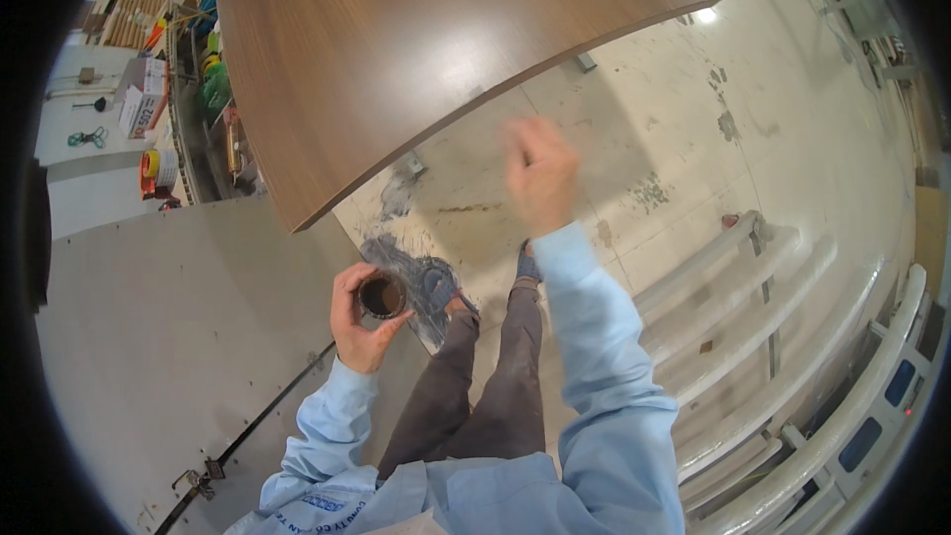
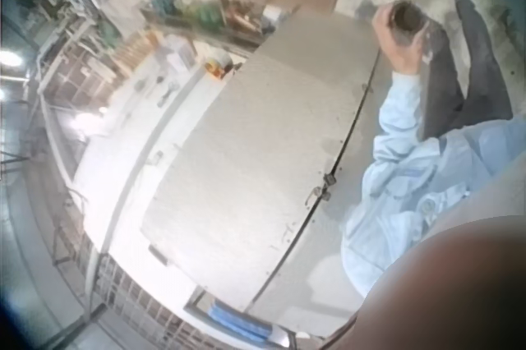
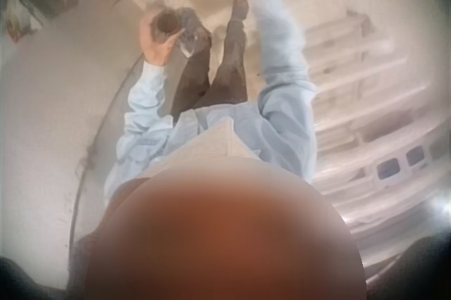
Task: The person applies a dark liquid finish to a large curved wooden panel using a small brush. They repeatedly dip the brush into a small container and paint along the edges and surface of the panel, moving around it to cover different sections.
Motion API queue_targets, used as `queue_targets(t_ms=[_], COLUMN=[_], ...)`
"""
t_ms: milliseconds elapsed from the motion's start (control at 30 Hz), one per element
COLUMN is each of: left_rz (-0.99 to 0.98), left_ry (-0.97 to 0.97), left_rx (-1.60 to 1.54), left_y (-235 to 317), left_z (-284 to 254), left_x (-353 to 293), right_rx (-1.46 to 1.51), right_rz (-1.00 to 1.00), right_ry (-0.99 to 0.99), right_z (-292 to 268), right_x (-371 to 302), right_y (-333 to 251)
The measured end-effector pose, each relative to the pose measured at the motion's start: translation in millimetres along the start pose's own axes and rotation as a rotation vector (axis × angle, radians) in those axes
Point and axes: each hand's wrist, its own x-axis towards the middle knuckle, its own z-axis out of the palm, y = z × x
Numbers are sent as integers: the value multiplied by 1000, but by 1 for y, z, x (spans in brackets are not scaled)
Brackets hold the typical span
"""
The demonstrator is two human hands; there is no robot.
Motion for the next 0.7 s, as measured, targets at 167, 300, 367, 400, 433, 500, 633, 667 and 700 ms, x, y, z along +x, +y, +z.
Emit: queue_targets(t_ms=[167, 300, 367, 400, 433, 500, 633, 667, 700], left_rz=[-1, -5, -9, -15, -16, -35, -48, -40, -42], left_ry=[11, 32, 38, 41, 44, 56, 102, 104, 107], left_rx=[24, 36, 50, 47, 34, 39, 31, 37, 37], left_y=[-8, -16, -20, -22, -24, -27, -31, -33, -36], left_z=[-8, -15, -18, -18, -19, -23, -32, -35, -37], left_x=[-7, -16, -20, -22, -23, -27, -35, -36, -37], right_rx=[19, 54, 26, 19, 52, 118, 79, 87, 96], right_rz=[-31, 268, 81, -33, -21, -72, 225, 207, 195], right_ry=[-110, 66, -130, -214, -209, -341, -123, -110, -41], right_z=[13, 15, 21, 25, 30, 35, 37, 40, 37], right_x=[-24, -30, -34, -37, -42, -47, -49, -53, -49], right_y=[-8, -9, -14, -18, -22, -28, -29, -31, -29])
